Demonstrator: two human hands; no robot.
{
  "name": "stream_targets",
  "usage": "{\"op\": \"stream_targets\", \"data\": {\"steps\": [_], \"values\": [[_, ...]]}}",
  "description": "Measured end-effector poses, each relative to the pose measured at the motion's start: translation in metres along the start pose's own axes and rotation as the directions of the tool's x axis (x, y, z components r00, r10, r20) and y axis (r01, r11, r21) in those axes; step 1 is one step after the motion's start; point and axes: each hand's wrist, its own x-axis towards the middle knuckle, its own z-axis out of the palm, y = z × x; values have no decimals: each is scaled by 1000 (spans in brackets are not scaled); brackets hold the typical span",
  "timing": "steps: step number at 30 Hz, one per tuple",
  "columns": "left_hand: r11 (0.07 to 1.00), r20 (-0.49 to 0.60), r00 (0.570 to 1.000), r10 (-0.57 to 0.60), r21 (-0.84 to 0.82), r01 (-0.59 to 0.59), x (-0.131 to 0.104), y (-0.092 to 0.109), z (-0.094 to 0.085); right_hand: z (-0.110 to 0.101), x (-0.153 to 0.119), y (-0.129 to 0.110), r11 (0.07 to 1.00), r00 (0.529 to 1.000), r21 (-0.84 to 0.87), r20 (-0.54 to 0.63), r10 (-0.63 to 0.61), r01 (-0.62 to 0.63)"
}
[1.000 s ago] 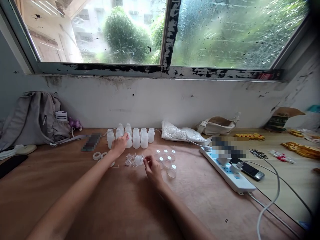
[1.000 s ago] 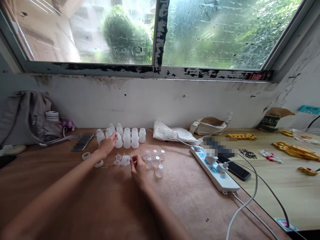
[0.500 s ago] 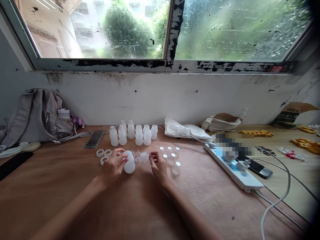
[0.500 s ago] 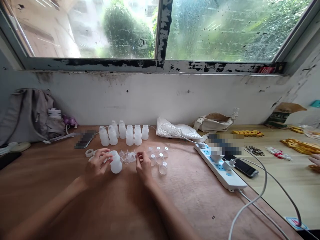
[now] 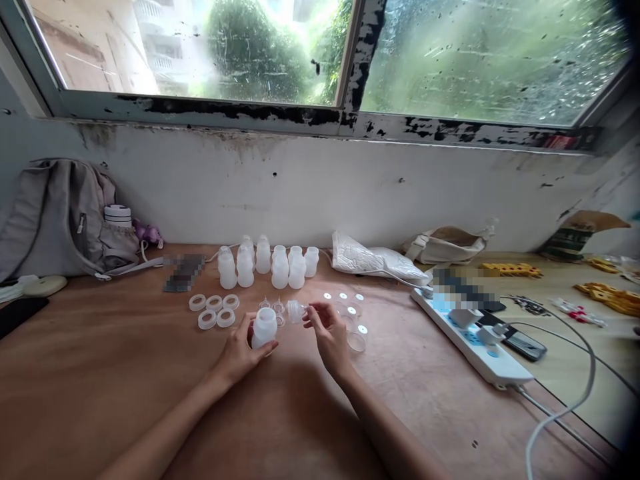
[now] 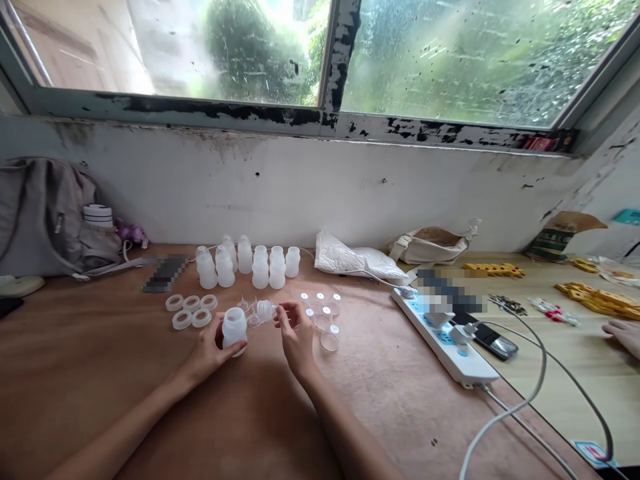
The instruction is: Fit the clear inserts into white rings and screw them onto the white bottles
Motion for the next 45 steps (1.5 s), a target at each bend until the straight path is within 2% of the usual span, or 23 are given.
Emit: {"op": "stream_targets", "data": {"steps": [7, 13, 20, 33, 37, 45], "values": [[979, 37, 987, 155, 129, -158, 0, -1, -17, 7, -7, 0, 994, 995, 93, 89, 52, -60], [970, -27, 990, 141, 205, -133, 0, -8, -20, 12, -9, 4, 993, 986, 83, 154, 68, -81], [939, 10, 968, 249, 243, -244, -1, -8, -21, 11, -8, 5, 994, 982, 64, 173, 80, -93], [943, 9, 969, 247, 229, -243, -3, -8, -20, 8, -2, 5, 951, 938, 122, 241, 249, -284], [940, 12, 967, 254, 232, -250, -3, -8, -19, 8, -2, 7, 956, 939, 105, 247, 241, -273], [927, 51, 956, 288, 237, -291, -5, -9, -18, 8, -3, 7, 988, 955, -37, 254, 154, -149]]}}
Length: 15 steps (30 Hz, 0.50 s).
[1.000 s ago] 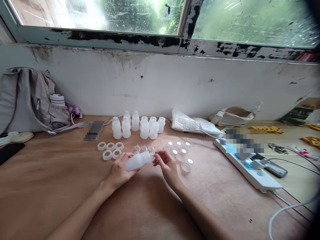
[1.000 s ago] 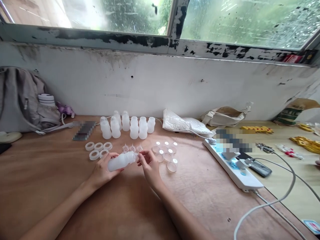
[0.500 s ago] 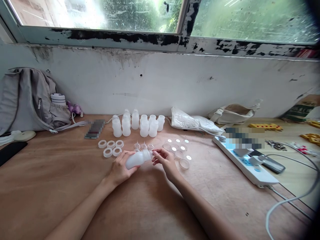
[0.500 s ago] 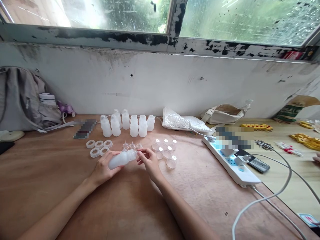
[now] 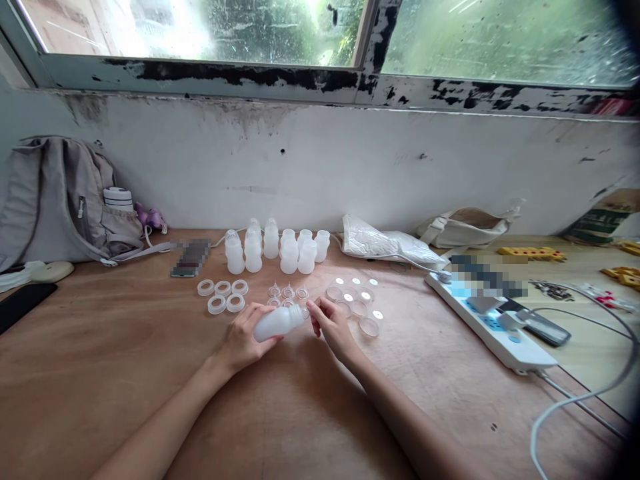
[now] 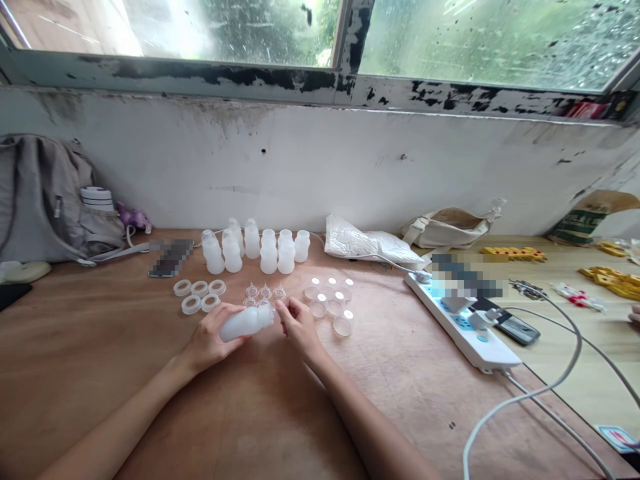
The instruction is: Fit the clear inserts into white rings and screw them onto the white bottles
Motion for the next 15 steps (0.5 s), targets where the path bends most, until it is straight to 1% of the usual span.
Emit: {"op": "stream_targets", "data": {"steps": [5, 9, 15], "values": [[999, 18, 999, 38, -21, -37, -1, 3, 0, -1, 1, 1, 998, 999, -59, 4, 38, -38], [999, 23, 999, 27, -24, -26, -1, 2, 1, -3, 1, 1, 995, 998, -81, 23, 54, -52], [1000, 20, 1000, 5, -24, -5, -1, 1, 0, -5, 2, 3, 997, 998, -69, 47, 42, -39]]}}
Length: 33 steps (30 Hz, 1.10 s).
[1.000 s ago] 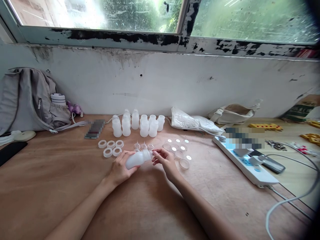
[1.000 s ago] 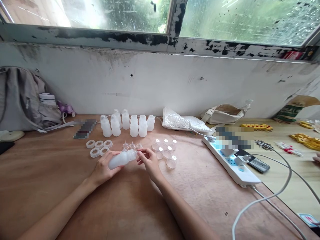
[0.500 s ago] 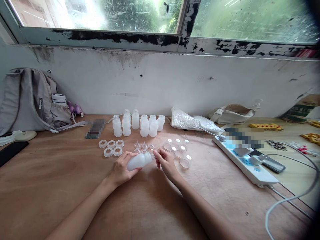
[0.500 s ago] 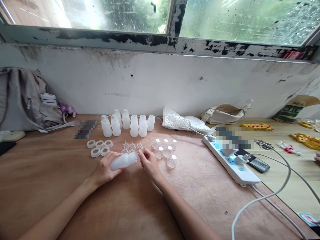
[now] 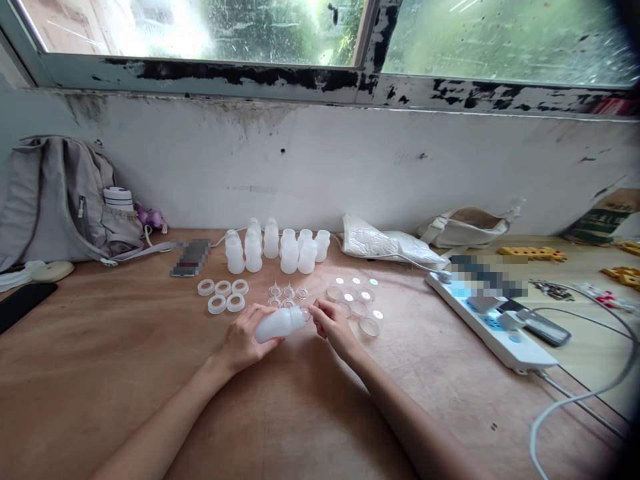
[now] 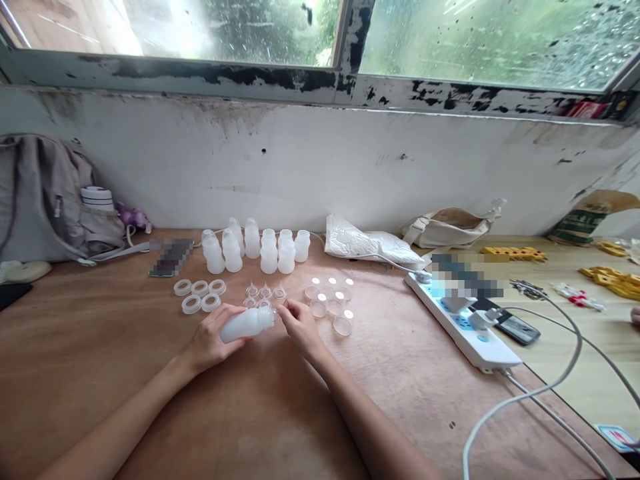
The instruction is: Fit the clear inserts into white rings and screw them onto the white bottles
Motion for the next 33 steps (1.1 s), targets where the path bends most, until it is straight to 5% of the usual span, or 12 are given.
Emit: {"op": "stream_targets", "data": {"steps": [6, 9, 15, 20, 22, 25, 28, 30, 33], "values": [[998, 25, 999, -29, -55, 30, 0, 4, -2, -1, 0, -3, 1000, 1000, 13, -13, 0, 1], [974, 74, 988, -136, -174, 147, 2, 10, -4, 0, -2, -11, 993, 999, 112, -17, -27, 29], [813, 241, 925, -293, -447, 374, 3, 31, -10, 4, -8, -21, 956, 966, 291, 254, -56, -22], [776, 183, 898, -399, -454, 437, 3, 35, -11, 7, -11, -20, 952, 986, 301, 167, 10, -61], [626, 357, 845, -397, -568, 534, 2, 35, -10, 8, -13, -23, 917, 979, 390, 204, -1, -80], [265, 696, 686, -212, -635, 726, -1, 37, -6, 11, -17, -28, 868, 948, 467, 319, 13, -169], [95, 793, 599, -108, -592, 800, -6, 44, 1, 15, -21, -30, 850, 950, 470, 294, 106, -240], [120, 777, 613, -143, -601, 790, -6, 51, 5, 19, -23, -29, 853, 974, 475, 169, 154, -217], [294, 652, 714, -256, -651, 700, -4, 61, 7, 22, -25, -27, 878, 984, 452, 1, 178, -159]]}}
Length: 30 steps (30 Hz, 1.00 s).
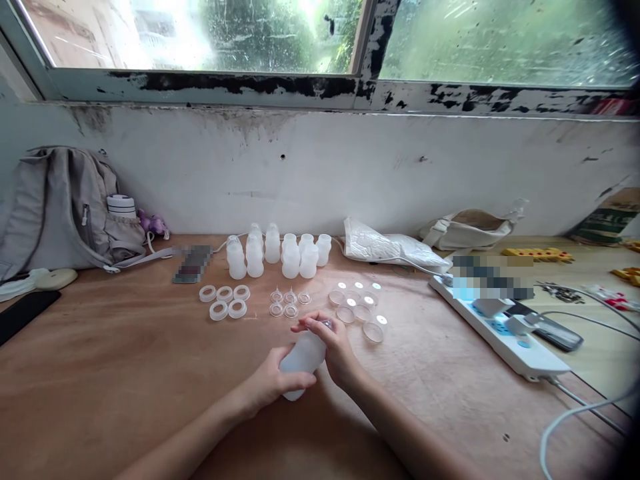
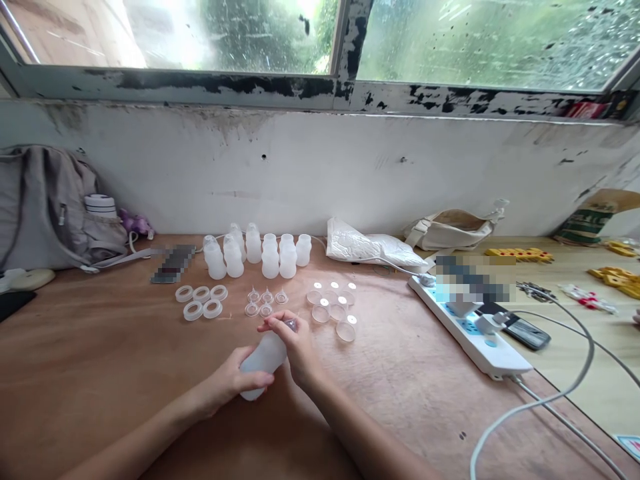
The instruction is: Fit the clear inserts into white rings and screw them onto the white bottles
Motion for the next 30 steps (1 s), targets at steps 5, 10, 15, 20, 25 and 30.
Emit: {"op": "stream_targets", "data": {"steps": [5, 10, 15, 20, 25, 30], "values": [[974, 64, 994, -83, -208, 95, -5, 5, 6, 1, -3, -8, 996, 996, 84, 93, 5, -13], [905, 193, 973, -126, -380, 193, -9, 4, 5, 1, -4, -12, 985, 975, 124, 204, 91, -118], [994, 61, 998, -8, -110, 15, -10, 7, 10, 1, -5, -7, 990, 986, 141, 167, -16, -8], [969, -104, 985, 141, 218, -116, -9, 9, 14, 0, -5, -13, 995, 967, 59, 235, -98, 86], [823, -272, 911, 311, 557, -114, -4, 10, 4, -21, 13, -26, 759, 928, -546, 99, -360, 353], [794, -340, 851, 399, 593, -135, 3, 11, -14, -61, 37, -29, 115, 793, -993, -81, -604, -14]]}}
